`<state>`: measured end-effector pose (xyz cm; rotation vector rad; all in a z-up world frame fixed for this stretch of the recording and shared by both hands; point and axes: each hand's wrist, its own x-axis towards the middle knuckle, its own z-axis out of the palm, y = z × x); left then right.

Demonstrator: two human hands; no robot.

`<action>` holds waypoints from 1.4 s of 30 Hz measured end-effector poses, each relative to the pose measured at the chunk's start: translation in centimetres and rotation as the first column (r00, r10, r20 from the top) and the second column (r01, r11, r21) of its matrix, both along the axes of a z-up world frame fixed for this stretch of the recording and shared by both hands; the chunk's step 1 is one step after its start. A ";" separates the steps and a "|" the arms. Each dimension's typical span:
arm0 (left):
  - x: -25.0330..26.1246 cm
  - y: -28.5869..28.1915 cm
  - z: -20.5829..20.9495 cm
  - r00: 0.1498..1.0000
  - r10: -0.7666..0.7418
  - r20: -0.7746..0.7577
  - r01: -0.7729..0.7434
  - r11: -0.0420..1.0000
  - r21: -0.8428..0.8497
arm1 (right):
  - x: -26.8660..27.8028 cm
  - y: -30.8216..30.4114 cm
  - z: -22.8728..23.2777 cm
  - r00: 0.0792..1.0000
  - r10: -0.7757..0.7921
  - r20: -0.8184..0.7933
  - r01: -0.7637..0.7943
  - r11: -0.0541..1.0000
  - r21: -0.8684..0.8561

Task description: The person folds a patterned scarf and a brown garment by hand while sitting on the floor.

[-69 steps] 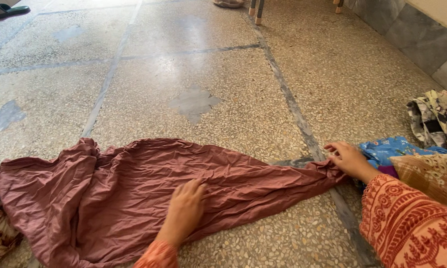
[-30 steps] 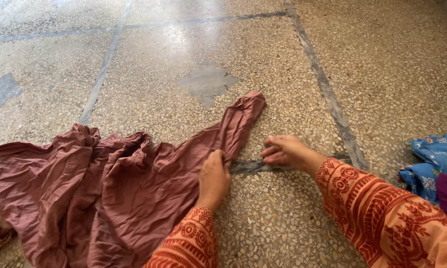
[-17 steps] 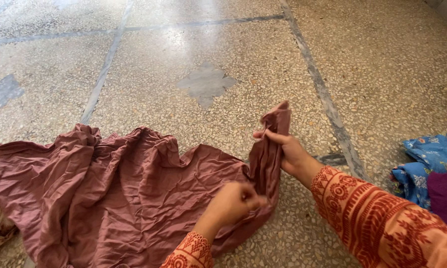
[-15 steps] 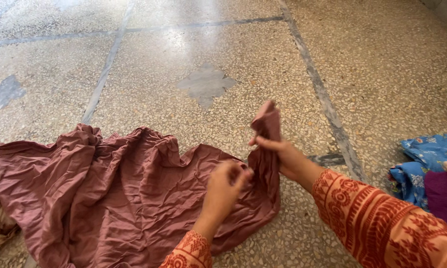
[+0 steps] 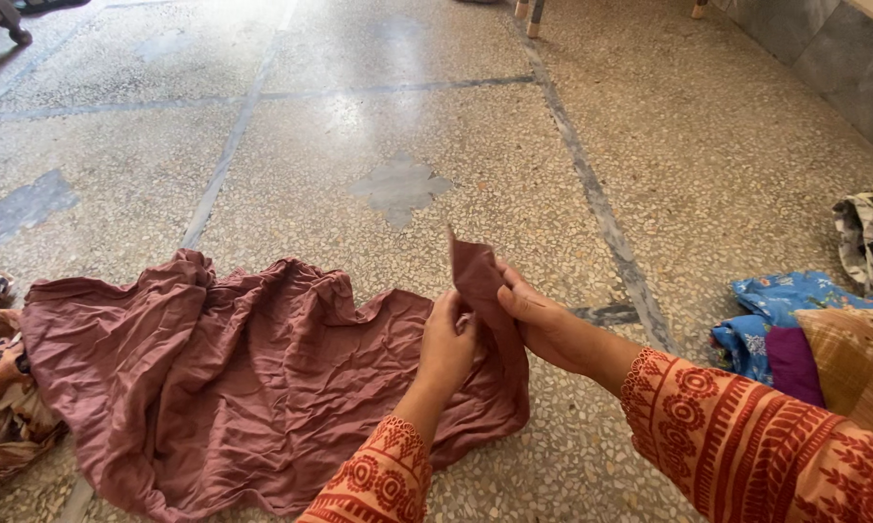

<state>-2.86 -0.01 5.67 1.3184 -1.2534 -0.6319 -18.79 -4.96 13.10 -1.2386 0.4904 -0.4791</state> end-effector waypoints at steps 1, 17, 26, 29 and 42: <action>-0.1 0.1 0.7 0.998 0.005 -0.066 -0.009 0.998 -0.066 | 0.0 0.1 0.7 1.000 0.009 0.018 -0.009 1.000 -0.024; 8.0 1.8 9.0 0.979 0.127 0.161 -0.175 0.927 0.332 | -2.3 -3.6 1.1 0.885 -0.284 -0.368 0.217 0.953 -0.214; 12.2 2.9 14.0 0.850 0.458 0.260 -0.435 0.889 -0.145 | -3.6 -4.0 -1.2 0.886 -0.352 -0.302 0.241 0.906 -0.349; 14.9 2.1 16.2 0.664 0.579 0.473 -0.248 0.768 -0.591 | -4.9 -5.7 -2.9 0.890 0.125 -0.438 -0.359 0.783 -0.508; 7.4 -3.9 6.3 0.225 -0.168 0.960 -0.189 0.959 0.212 | -7.8 -7.3 -11.5 0.735 -0.524 -0.430 0.594 0.804 0.036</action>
